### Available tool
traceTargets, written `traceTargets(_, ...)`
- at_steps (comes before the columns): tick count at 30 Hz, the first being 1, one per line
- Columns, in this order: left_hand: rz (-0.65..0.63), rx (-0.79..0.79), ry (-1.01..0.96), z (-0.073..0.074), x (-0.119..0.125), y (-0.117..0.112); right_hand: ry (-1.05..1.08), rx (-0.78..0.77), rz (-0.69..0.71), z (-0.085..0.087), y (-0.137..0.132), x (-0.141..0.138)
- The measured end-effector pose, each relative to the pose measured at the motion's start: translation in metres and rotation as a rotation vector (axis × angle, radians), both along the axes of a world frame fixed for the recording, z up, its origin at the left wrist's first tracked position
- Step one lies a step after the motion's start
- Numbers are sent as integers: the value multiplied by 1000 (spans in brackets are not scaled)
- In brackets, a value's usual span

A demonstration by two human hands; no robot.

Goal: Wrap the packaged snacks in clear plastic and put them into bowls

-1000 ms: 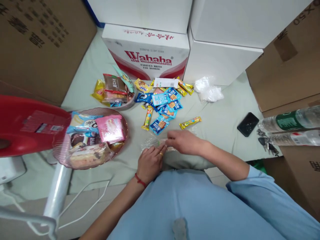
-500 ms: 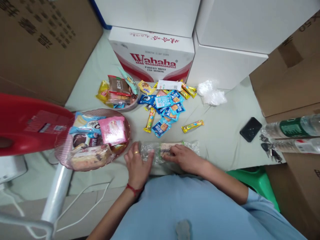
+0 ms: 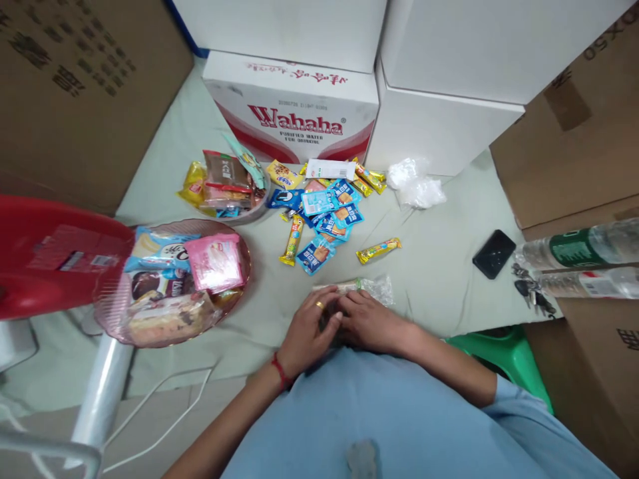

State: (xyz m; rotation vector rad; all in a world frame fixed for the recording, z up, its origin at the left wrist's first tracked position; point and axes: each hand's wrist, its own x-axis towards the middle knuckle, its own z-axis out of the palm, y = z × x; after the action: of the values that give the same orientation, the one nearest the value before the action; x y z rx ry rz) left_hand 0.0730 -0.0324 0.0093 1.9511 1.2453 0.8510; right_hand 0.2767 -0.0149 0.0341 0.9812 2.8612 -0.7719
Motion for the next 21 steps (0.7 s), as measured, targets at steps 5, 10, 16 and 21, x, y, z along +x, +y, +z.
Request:
traceTargets(5, -225, 180, 355, -12, 3, -3, 302, -23, -296, -3, -2, 37)
traceTargets(10, -272, 220, 459, -19, -3, -7, 111, 152, -796, -19, -11, 61)
traceTargets(16, -267, 258, 486, -20, -1, -8, 248, -62, -794, -3, -12, 59)
traceTargets(21, -265, 289, 502, -23, 3, -8, 289, -147, -803, 12, 10, 20)
